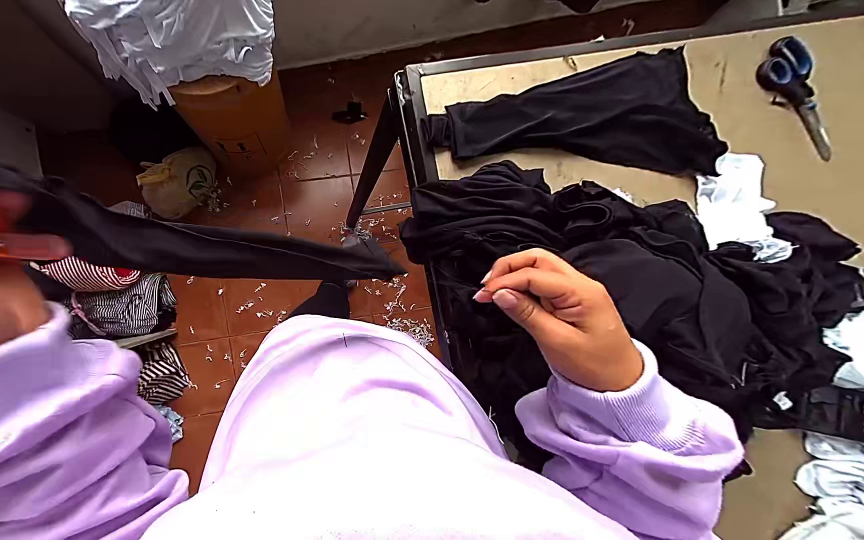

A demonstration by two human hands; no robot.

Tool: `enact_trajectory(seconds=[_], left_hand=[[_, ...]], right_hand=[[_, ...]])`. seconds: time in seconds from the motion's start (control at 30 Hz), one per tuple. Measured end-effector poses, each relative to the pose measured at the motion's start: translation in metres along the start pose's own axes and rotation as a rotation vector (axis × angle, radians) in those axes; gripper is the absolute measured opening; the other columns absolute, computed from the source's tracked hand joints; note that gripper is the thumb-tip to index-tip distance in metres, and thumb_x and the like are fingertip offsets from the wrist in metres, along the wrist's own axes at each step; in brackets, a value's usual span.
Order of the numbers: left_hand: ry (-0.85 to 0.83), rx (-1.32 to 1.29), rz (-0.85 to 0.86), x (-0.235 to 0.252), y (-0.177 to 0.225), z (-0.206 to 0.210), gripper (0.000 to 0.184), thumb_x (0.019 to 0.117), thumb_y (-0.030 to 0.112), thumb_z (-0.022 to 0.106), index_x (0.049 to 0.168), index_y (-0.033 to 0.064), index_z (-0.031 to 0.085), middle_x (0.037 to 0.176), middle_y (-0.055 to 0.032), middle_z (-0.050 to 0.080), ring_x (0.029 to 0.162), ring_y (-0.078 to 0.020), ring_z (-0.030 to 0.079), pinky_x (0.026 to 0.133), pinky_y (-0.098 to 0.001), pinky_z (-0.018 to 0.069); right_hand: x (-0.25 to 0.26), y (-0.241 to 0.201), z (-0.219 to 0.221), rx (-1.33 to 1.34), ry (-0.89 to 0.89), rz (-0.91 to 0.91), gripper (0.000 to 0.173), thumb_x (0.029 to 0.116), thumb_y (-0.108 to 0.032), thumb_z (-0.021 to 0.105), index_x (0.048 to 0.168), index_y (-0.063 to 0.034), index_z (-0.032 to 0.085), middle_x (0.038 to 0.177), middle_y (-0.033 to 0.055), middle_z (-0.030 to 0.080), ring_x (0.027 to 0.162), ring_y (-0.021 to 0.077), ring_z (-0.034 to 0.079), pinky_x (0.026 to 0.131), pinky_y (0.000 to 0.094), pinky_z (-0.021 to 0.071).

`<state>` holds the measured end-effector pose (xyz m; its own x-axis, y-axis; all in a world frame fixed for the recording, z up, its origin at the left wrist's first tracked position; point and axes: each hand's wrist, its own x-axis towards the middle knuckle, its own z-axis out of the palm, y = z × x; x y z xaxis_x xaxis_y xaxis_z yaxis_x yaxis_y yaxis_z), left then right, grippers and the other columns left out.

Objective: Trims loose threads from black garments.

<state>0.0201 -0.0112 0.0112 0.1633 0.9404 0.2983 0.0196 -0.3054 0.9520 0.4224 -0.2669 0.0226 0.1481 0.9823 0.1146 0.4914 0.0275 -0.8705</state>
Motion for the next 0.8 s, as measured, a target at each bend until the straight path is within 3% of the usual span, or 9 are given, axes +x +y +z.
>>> enact_trajectory(seconds=[0.07,0.13,0.27,0.33,0.43,0.5,0.53,0.63,0.8], left_hand=[[-0.271,0.065,0.162,-0.005,0.022,0.041,0.011,0.1070,0.024,0.053,0.111,0.0262,0.064,0.101,0.0183,0.071,0.090,0.0017,0.067,0.083,-0.0203,0.0561],[-0.412,0.074,0.252,-0.008,0.029,0.064,0.010,0.1043,0.026,0.060,0.113,0.0233,0.065,0.101,0.0184,0.070,0.086,0.0044,0.066,0.077,-0.0177,0.0565],[-0.588,0.165,0.198,-0.013,0.034,0.079,0.014,0.0981,0.014,0.063,0.103,0.0014,0.067,0.087,0.0047,0.065,0.073,0.0062,0.057,0.065,-0.0113,0.0494],[-0.662,0.308,0.188,-0.017,0.033,0.089,0.023,0.0954,0.020,0.065,0.106,0.0002,0.071,0.088,-0.0014,0.067,0.073,0.0032,0.056,0.066,-0.0125,0.0476],[-0.754,0.219,0.222,-0.035,0.030,0.121,0.043,0.0964,0.031,0.066,0.125,-0.0018,0.068,0.117,-0.0131,0.068,0.090,-0.0073,0.062,0.077,-0.0215,0.0534],[-0.884,-0.025,0.208,-0.053,0.028,0.151,0.048,0.0948,0.028,0.068,0.128,-0.0069,0.065,0.125,-0.0182,0.068,0.105,-0.0139,0.067,0.092,-0.0293,0.0561],[-0.951,-0.139,0.185,-0.062,0.026,0.164,0.044,0.0925,0.022,0.071,0.125,-0.0085,0.067,0.120,-0.0186,0.070,0.106,-0.0159,0.068,0.095,-0.0316,0.0568],[-1.027,-0.295,0.140,-0.080,0.021,0.185,0.015,0.0906,0.005,0.070,0.099,-0.0067,0.073,0.083,-0.0113,0.072,0.076,-0.0083,0.066,0.069,-0.0241,0.0542],[-0.912,-0.358,0.125,-0.071,0.036,0.172,0.015,0.0953,0.005,0.065,0.099,-0.0099,0.067,0.085,-0.0097,0.068,0.076,-0.0023,0.060,0.069,-0.0168,0.0509]], right_hand=[[0.003,-0.007,0.013,0.199,-0.050,-0.019,0.019,0.1021,-0.020,0.059,0.094,-0.0101,0.073,0.108,-0.0025,0.065,0.103,0.0046,0.063,0.089,0.0197,0.0553],[0.006,-0.011,0.023,0.370,-0.065,-0.029,0.019,0.1035,-0.025,0.060,0.097,-0.0138,0.074,0.119,-0.0027,0.066,0.113,0.0090,0.063,0.096,0.0251,0.0554],[0.010,-0.023,0.034,0.732,0.007,-0.047,0.019,0.1042,-0.026,0.060,0.104,-0.0160,0.075,0.124,-0.0004,0.070,0.103,0.0093,0.068,0.086,0.0238,0.0577],[0.010,-0.032,0.037,0.894,0.012,-0.039,0.019,0.1047,-0.024,0.058,0.105,-0.0144,0.075,0.121,0.0019,0.072,0.101,0.0106,0.070,0.086,0.0249,0.0587],[0.010,-0.046,0.042,1.074,-0.009,-0.026,0.019,0.1043,-0.022,0.059,0.105,-0.0115,0.074,0.111,0.0031,0.073,0.098,0.0119,0.070,0.085,0.0247,0.0589],[0.010,-0.055,0.046,1.161,-0.007,-0.027,0.016,0.1033,-0.019,0.060,0.103,-0.0101,0.073,0.104,0.0039,0.073,0.095,0.0132,0.070,0.081,0.0252,0.0591],[0.010,-0.057,0.048,1.190,-0.007,-0.040,0.015,0.1029,-0.018,0.060,0.103,-0.0096,0.073,0.102,0.0041,0.073,0.094,0.0139,0.070,0.081,0.0258,0.0594],[0.010,-0.060,0.047,1.186,0.012,-0.059,0.015,0.1032,-0.017,0.060,0.102,-0.0098,0.072,0.099,0.0037,0.072,0.090,0.0139,0.070,0.078,0.0264,0.0588],[0.003,-0.054,0.040,0.951,0.132,-0.042,0.010,0.0989,-0.022,0.066,0.106,-0.0160,0.070,0.102,-0.0007,0.069,0.077,0.0074,0.064,0.064,0.0198,0.0536]])
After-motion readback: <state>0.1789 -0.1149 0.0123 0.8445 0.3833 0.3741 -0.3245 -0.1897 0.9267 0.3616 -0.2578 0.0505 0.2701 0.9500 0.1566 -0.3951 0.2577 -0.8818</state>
